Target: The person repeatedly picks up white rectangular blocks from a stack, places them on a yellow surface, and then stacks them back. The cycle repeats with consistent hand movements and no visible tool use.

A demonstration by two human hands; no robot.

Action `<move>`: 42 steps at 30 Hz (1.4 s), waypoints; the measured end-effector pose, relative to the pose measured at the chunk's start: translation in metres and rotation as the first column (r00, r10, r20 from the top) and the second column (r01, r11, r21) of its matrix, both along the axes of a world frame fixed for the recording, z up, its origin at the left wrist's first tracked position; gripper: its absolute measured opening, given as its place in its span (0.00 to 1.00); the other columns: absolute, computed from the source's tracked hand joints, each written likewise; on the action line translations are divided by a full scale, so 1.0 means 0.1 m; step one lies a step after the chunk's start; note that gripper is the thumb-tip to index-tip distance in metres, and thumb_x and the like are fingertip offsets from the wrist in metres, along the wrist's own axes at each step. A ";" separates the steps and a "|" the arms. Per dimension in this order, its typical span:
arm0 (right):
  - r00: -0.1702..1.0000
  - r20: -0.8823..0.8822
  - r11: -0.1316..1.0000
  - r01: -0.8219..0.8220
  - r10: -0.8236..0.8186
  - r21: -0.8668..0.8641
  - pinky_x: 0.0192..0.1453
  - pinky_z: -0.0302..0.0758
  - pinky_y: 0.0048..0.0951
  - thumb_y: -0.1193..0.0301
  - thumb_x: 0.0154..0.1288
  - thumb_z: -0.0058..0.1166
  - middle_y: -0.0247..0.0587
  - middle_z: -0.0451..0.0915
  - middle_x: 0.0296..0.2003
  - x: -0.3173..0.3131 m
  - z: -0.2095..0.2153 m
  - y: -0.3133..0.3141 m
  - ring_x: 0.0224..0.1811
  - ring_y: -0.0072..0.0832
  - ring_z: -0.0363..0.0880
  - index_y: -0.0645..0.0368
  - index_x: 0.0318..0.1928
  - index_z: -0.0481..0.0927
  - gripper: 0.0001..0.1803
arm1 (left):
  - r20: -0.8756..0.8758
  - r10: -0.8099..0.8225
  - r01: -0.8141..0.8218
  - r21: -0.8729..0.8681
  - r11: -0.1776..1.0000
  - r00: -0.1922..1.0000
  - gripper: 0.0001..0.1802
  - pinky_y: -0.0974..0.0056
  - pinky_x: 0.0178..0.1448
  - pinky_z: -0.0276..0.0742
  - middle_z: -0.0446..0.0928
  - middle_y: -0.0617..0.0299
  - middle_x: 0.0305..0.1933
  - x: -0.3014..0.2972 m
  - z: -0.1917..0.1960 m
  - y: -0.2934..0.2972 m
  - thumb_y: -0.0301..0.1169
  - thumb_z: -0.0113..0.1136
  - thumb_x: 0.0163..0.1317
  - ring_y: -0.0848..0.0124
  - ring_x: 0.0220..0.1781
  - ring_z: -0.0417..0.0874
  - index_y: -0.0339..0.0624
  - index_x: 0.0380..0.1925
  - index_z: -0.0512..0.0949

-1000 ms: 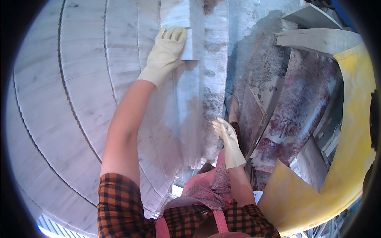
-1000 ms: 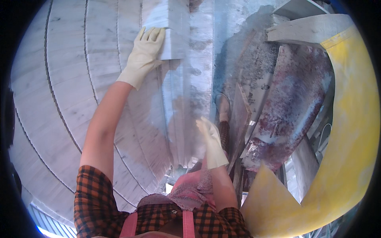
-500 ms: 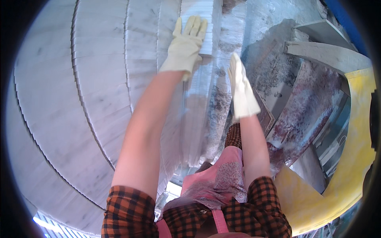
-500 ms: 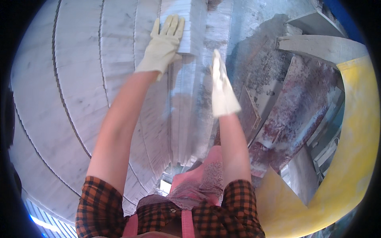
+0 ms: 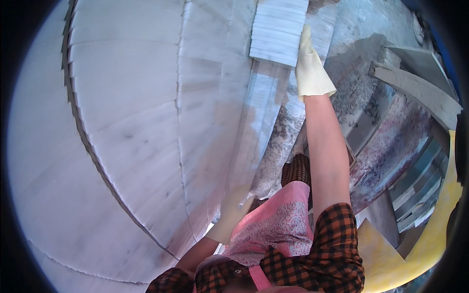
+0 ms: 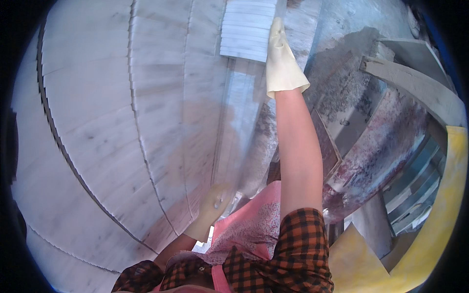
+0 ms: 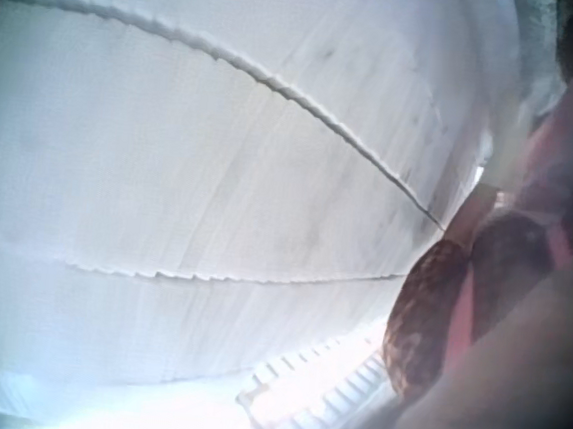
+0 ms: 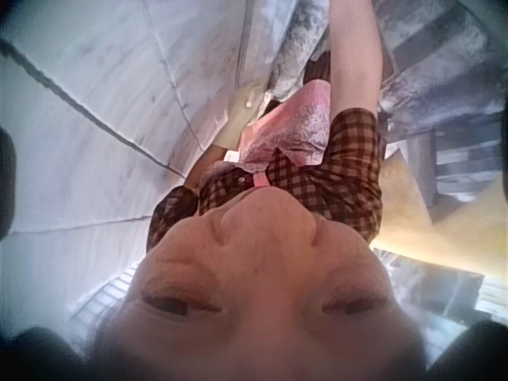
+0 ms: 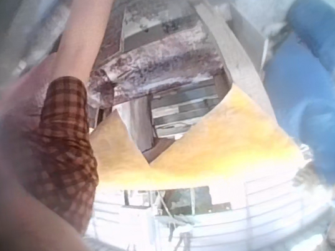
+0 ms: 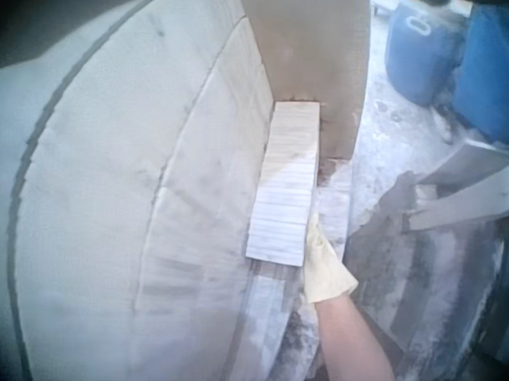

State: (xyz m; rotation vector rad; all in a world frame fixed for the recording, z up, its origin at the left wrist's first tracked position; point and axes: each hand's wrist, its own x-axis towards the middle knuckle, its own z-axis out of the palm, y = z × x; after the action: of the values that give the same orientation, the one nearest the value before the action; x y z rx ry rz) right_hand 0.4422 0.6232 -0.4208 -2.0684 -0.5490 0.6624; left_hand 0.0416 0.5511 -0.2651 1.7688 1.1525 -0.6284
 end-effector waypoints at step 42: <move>0.968 -0.246 0.997 0.060 -0.046 0.049 0.81 0.55 0.36 0.53 0.82 0.34 0.50 0.56 0.78 0.14 -0.04 -0.02 0.80 0.41 0.55 0.57 0.80 0.50 0.36 | -0.153 0.513 -0.534 -0.185 0.825 0.845 0.19 0.65 0.59 0.76 0.83 0.61 0.56 -0.26 0.41 0.03 0.34 0.61 0.72 0.73 0.59 0.81 0.40 0.59 0.80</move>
State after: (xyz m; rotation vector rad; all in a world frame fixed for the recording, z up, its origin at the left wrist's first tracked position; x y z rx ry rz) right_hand 0.4559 0.6209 -0.4247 -1.9075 -0.3648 0.8466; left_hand 0.0159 0.5537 -0.2242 1.1618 1.4983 -0.4839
